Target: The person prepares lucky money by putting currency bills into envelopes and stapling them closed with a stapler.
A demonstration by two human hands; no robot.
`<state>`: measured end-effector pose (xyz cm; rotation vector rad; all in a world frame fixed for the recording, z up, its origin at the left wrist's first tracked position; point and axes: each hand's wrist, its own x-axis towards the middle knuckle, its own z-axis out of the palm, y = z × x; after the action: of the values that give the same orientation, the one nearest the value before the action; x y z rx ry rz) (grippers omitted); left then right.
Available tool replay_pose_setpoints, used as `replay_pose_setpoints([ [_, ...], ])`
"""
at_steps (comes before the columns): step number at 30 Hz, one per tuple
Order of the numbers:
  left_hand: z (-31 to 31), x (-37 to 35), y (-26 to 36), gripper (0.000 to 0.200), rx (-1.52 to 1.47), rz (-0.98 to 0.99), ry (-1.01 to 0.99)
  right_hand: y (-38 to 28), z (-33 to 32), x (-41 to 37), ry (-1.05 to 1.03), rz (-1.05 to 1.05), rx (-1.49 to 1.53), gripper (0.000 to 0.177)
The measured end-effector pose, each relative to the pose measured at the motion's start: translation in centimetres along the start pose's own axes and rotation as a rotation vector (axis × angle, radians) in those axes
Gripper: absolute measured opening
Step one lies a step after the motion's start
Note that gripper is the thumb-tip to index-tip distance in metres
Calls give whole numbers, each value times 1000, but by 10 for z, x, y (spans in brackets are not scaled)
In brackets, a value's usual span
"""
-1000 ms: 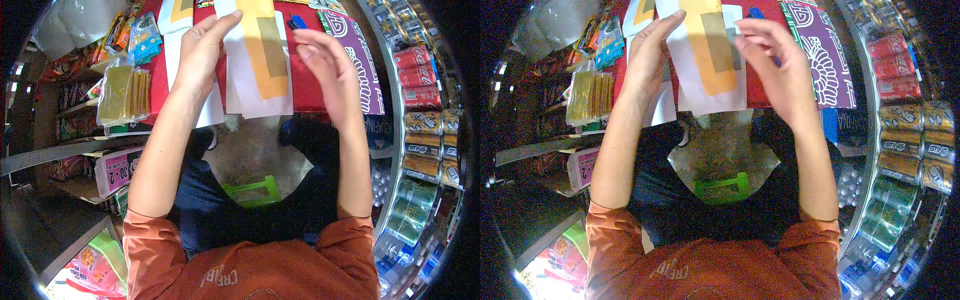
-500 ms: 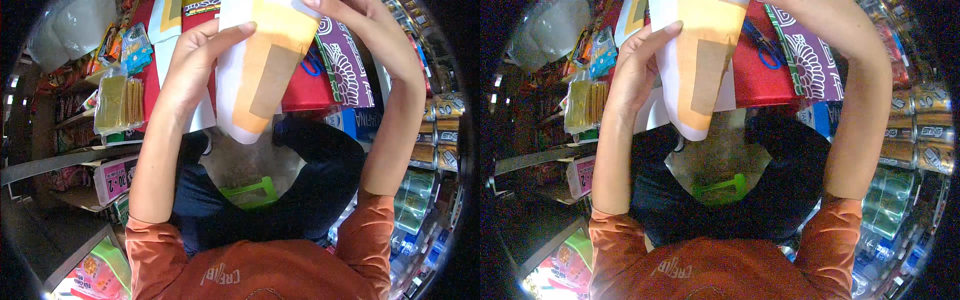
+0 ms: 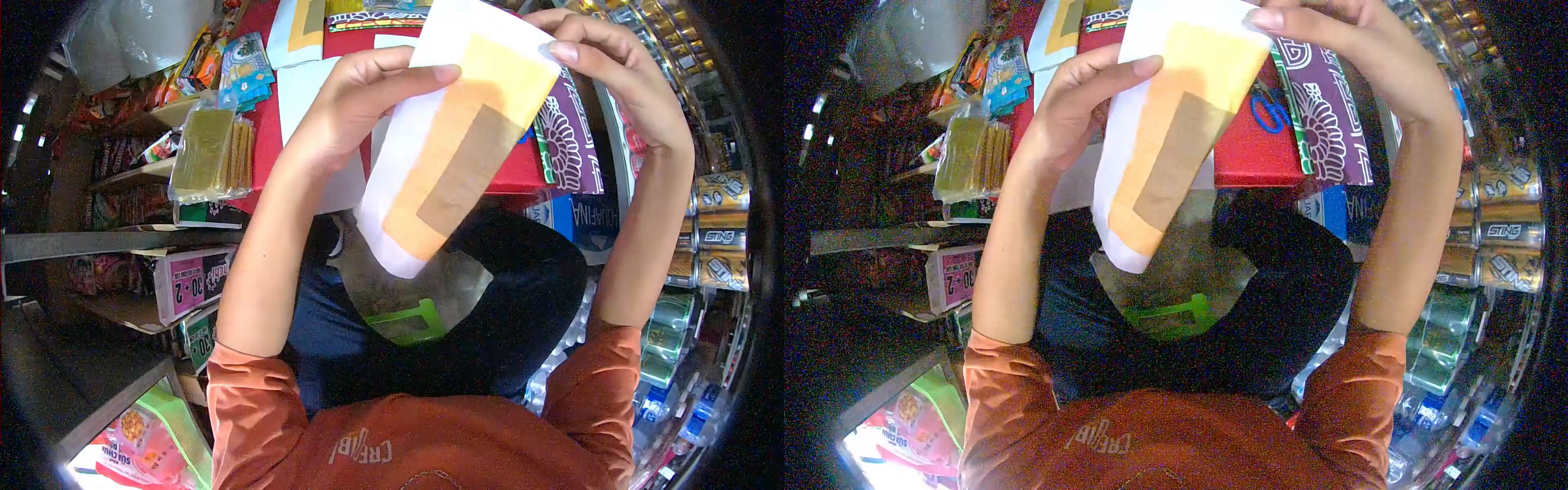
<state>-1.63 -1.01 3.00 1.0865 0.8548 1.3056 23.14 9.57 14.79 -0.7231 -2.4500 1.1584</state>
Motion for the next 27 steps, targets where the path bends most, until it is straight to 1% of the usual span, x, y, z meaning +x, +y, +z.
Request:
replay_pose_setpoints([
  [1, -1, 0, 0, 24, -7, -14, -4, 1, 2, -1, 21, 4, 41, 25],
  [2, -2, 0, 0, 24, 1, -6, -10, 3, 1, -4, 49, 14, 14, 23],
  [4, -5, 1, -1, 23, 15, 9, -23, 11, 6, -5, 143, -31, 3, 21],
  [5, -5, 1, -1, 23, 23, 17, -2, 15, 10, -6, 190, -55, -2, 20],
  [6, -4, 1, -1, 23, 31, 26, 19, 19, 14, -7, 211, -33, 44, 21],
  [7, -4, 1, -2, 23, 40, 34, 40, 25, 18, -10, 275, 64, 83, 25],
  [9, 0, 1, -5, 23, -13, 47, 101, 25, 45, -10, 458, 32, 159, 32],
  [10, 1, 1, -6, 24, -39, 51, 131, 21, 60, -7, 530, 3, 214, 40],
  [13, 1, 3, -11, 26, -23, 82, 190, 33, 82, -10, 624, 64, 390, 56],
  [14, 2, 4, -12, 25, -9, 110, 197, 42, 91, -10, 649, 113, 417, 68],
  [15, 2, 5, -14, 25, 5, 137, 203, 42, 99, -10, 623, 162, 456, 69],
  [17, 4, 6, -15, 25, 25, 170, 216, 52, 111, -7, 596, 187, 447, 53],
  [20, 10, 6, -17, 32, 23, 214, 245, 61, 120, -7, 530, 163, 592, 33],
  [22, 15, 8, -20, 39, 7, 278, 277, 61, 119, -8, 554, 137, 593, 24],
  [23, 16, 8, -20, 42, 4, 275, 290, 62, 119, -8, 565, 124, 595, 20],
  [25, 17, 8, -20, 49, -2, 270, 315, 68, 117, -10, 555, 111, 591, 20],
  [27, 17, 8, -20, 51, 11, 235, 315, 69, 116, -13, 552, 109, 595, 20],
])
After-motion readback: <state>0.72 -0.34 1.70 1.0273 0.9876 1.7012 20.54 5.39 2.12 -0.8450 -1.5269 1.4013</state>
